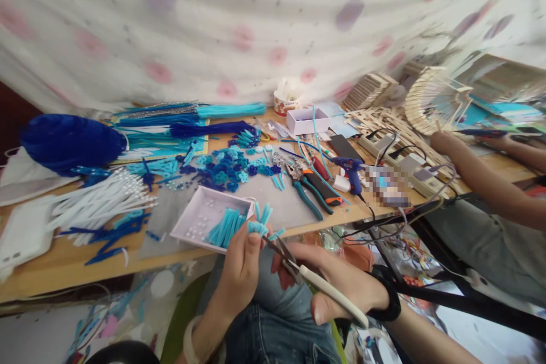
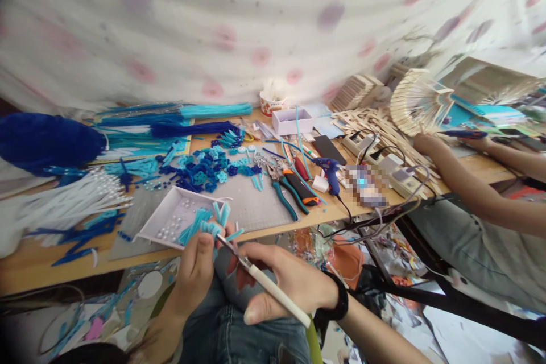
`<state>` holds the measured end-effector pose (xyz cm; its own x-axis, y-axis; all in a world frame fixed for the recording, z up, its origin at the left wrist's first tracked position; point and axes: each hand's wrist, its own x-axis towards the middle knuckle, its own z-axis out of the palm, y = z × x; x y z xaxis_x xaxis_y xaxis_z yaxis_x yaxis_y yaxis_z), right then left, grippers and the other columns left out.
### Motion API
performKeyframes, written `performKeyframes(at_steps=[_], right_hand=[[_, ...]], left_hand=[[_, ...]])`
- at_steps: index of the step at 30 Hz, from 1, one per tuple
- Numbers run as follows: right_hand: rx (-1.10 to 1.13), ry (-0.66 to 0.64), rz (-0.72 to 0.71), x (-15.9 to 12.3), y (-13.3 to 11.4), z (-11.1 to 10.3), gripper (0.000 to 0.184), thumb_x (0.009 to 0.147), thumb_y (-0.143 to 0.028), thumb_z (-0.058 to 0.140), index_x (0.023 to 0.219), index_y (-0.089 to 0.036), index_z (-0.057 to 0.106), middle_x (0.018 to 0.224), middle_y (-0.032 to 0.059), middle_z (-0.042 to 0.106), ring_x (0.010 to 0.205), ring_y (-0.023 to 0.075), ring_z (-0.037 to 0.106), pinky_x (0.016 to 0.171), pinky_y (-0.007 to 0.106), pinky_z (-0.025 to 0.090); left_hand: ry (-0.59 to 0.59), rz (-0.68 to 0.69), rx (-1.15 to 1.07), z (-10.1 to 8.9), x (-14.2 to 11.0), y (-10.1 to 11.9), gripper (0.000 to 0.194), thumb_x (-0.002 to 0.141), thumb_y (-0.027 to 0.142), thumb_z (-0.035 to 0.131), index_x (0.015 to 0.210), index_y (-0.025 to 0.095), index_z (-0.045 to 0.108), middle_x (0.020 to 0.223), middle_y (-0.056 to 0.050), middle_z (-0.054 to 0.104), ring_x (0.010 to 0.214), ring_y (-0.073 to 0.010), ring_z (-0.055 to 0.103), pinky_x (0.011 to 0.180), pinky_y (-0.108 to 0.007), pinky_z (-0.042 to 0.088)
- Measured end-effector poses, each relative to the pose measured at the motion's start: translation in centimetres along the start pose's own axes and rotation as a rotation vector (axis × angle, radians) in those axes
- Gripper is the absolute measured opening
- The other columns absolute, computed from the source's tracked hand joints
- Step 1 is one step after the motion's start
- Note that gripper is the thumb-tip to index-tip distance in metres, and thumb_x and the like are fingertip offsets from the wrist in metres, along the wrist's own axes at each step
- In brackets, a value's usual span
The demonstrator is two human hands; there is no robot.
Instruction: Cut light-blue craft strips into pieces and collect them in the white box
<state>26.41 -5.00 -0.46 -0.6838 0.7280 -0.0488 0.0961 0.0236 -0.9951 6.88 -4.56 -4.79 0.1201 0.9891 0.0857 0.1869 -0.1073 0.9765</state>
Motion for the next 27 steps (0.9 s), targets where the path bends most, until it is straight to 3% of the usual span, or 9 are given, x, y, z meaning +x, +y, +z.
performKeyframes(at_steps=[4,7,10,12,14,22,27], right_hand=[[0.050,0.016,0.014,-1.0,-0.2,0.3,0.064,0.080,-0.074,0.062,0.102,-0.014,0.063,0.089,0.0065,0.064,0.078,0.0192,0.058,0.068,0.029,0.045],[0.086,0.097,0.059,-1.4,0.0,0.7,0.052,0.078,-0.065,0.071,0.092,-0.015,0.064,0.076,0.0016,0.062,0.065,0.0144,0.054,0.058,0.025,0.041],[0.114,0.379,0.055,-0.9,0.7,1.3,0.037,0.076,-0.049,0.080,0.087,-0.018,0.063,0.071,-0.0010,0.061,0.060,0.0128,0.054,0.056,0.023,0.042],[0.144,0.623,0.030,-0.1,1.3,1.8,0.034,0.074,-0.042,0.083,0.092,-0.021,0.062,0.079,0.0009,0.068,0.068,0.0159,0.062,0.064,0.026,0.050],[0.196,0.728,0.011,0.9,1.8,2.2,0.040,0.070,-0.039,0.086,0.096,-0.023,0.061,0.088,0.0030,0.071,0.077,0.0198,0.067,0.072,0.031,0.055],[0.308,0.725,0.011,1.9,2.3,2.1,0.043,0.068,-0.037,0.087,0.102,-0.021,0.066,0.080,-0.0001,0.069,0.068,0.0156,0.061,0.063,0.026,0.053],[0.324,0.763,0.007,1.5,2.7,1.6,0.046,0.067,-0.036,0.088,0.106,-0.021,0.068,0.076,-0.0024,0.065,0.065,0.0136,0.057,0.060,0.024,0.050]], left_hand=[[0.156,-0.220,-0.296,1.3,0.0,0.2,0.068,0.084,0.082,0.040,0.081,0.019,0.067,0.083,-0.009,0.072,0.086,-0.0256,0.066,0.087,-0.040,0.053],[0.098,-0.276,-0.512,1.6,0.4,1.1,0.066,0.080,0.082,0.048,0.073,0.018,0.064,0.074,-0.007,0.069,0.089,-0.0262,0.067,0.090,-0.039,0.052],[0.027,-0.283,-0.614,1.9,0.8,2.1,0.058,0.078,0.075,0.061,0.065,0.018,0.060,0.075,-0.006,0.068,0.091,-0.0255,0.066,0.089,-0.036,0.051],[0.075,-0.318,-0.634,2.2,0.8,2.4,0.052,0.078,0.069,0.066,0.068,0.018,0.061,0.079,-0.006,0.069,0.093,-0.0252,0.067,0.090,-0.036,0.051],[0.133,-0.336,-0.647,2.7,0.6,2.3,0.049,0.080,0.067,0.065,0.072,0.019,0.062,0.084,-0.007,0.071,0.098,-0.0257,0.066,0.093,-0.037,0.050],[0.078,-0.307,-0.796,4.8,0.6,2.6,0.050,0.076,0.067,0.070,0.067,0.021,0.053,0.094,-0.005,0.071,0.108,-0.0275,0.064,0.101,-0.041,0.048],[0.079,-0.349,-0.799,5.8,0.9,2.9,0.045,0.074,0.063,0.074,0.071,0.020,0.061,0.101,-0.007,0.074,0.116,-0.0296,0.062,0.105,-0.043,0.046]])
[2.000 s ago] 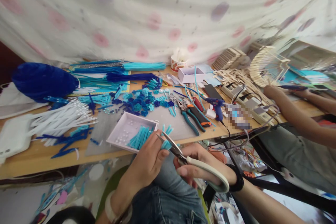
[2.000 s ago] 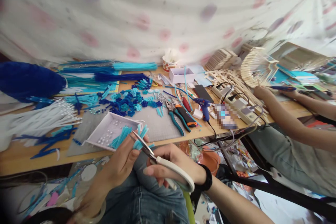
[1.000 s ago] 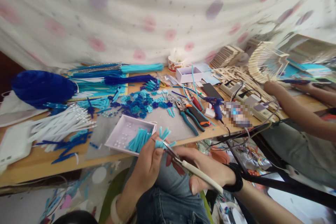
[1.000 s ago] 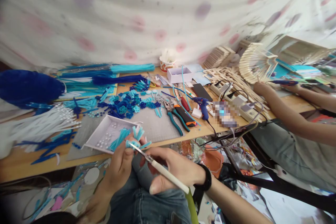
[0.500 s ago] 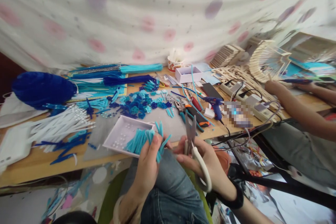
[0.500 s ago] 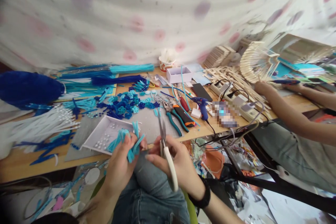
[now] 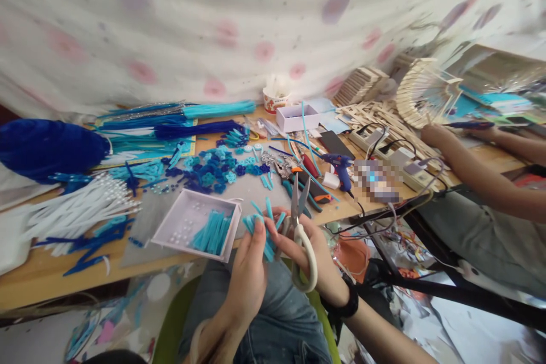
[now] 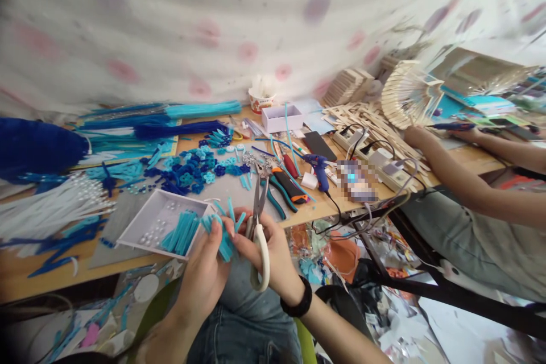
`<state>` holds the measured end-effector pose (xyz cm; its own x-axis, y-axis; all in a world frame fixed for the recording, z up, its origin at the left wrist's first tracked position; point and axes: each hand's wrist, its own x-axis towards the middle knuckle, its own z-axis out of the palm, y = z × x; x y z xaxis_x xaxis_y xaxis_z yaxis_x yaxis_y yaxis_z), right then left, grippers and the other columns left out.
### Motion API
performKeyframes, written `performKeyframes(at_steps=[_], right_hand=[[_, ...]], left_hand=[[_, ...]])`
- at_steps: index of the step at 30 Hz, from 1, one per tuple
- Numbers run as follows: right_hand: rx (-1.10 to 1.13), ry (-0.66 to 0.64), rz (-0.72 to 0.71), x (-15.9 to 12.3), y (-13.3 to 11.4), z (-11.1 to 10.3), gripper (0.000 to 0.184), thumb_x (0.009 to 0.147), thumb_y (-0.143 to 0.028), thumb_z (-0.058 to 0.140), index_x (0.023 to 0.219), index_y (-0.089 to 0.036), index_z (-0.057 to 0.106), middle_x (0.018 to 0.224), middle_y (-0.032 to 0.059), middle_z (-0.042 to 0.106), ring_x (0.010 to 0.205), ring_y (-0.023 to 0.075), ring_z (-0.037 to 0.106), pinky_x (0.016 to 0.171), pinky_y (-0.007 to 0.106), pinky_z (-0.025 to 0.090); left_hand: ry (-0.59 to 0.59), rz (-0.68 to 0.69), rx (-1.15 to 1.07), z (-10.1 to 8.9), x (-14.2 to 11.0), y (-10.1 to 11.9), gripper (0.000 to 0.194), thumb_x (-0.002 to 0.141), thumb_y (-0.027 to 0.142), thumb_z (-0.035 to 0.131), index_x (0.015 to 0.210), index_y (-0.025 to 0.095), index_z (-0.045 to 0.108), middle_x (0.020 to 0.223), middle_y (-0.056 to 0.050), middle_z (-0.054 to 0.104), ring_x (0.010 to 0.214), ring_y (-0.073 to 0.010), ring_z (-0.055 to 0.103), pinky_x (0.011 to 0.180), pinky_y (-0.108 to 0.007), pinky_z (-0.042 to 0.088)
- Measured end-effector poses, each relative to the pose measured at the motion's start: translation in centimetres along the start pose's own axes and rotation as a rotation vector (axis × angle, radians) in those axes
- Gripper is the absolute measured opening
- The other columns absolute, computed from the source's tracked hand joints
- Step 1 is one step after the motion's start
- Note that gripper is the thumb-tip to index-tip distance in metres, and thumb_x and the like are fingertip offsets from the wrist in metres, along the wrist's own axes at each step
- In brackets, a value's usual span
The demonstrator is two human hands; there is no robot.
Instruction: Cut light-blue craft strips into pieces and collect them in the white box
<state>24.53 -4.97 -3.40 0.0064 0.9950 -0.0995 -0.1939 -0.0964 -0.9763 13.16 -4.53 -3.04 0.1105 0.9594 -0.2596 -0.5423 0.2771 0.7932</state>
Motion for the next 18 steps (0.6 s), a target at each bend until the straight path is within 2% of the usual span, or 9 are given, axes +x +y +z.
performKeyframes(at_steps=[5,10,15,18], right_hand=[[0.042,0.045,0.010,0.3,0.7,-0.8,0.046,0.067,-0.038,0.086,0.105,-0.021,0.065,0.076,-0.0018,0.067,0.062,0.0144,0.058,0.060,0.026,0.052],[0.049,0.073,-0.007,0.5,0.7,-1.2,0.037,0.070,-0.040,0.084,0.096,-0.021,0.065,0.072,-0.0022,0.065,0.060,0.0152,0.058,0.059,0.027,0.052],[0.030,0.162,-0.052,0.5,0.6,-1.5,0.031,0.070,-0.038,0.082,0.088,-0.021,0.062,0.071,-0.0019,0.063,0.062,0.0158,0.057,0.061,0.028,0.050],[0.003,0.232,-0.072,0.6,0.7,-1.7,0.027,0.071,-0.036,0.079,0.082,-0.022,0.059,0.062,-0.0050,0.055,0.055,0.0139,0.051,0.057,0.028,0.048]], left_hand=[[-0.030,-0.023,-0.012,0.0,0.1,-0.4,0.041,0.078,0.060,0.072,0.083,0.020,0.071,0.107,-0.008,0.076,0.122,-0.0297,0.061,0.108,-0.043,0.044],[-0.011,-0.051,-0.035,-0.2,0.2,-0.4,0.042,0.081,0.056,0.071,0.101,0.019,0.074,0.103,-0.009,0.078,0.116,-0.0287,0.066,0.105,-0.042,0.047],[0.018,-0.061,-0.039,0.3,0.3,-0.1,0.042,0.078,0.055,0.075,0.097,0.018,0.075,0.093,-0.008,0.078,0.100,-0.0265,0.072,0.093,-0.038,0.054],[0.100,0.002,-0.004,-0.3,0.7,0.4,0.042,0.076,0.057,0.076,0.090,0.018,0.074,0.083,-0.005,0.074,0.081,-0.0193,0.070,0.077,-0.030,0.056]])
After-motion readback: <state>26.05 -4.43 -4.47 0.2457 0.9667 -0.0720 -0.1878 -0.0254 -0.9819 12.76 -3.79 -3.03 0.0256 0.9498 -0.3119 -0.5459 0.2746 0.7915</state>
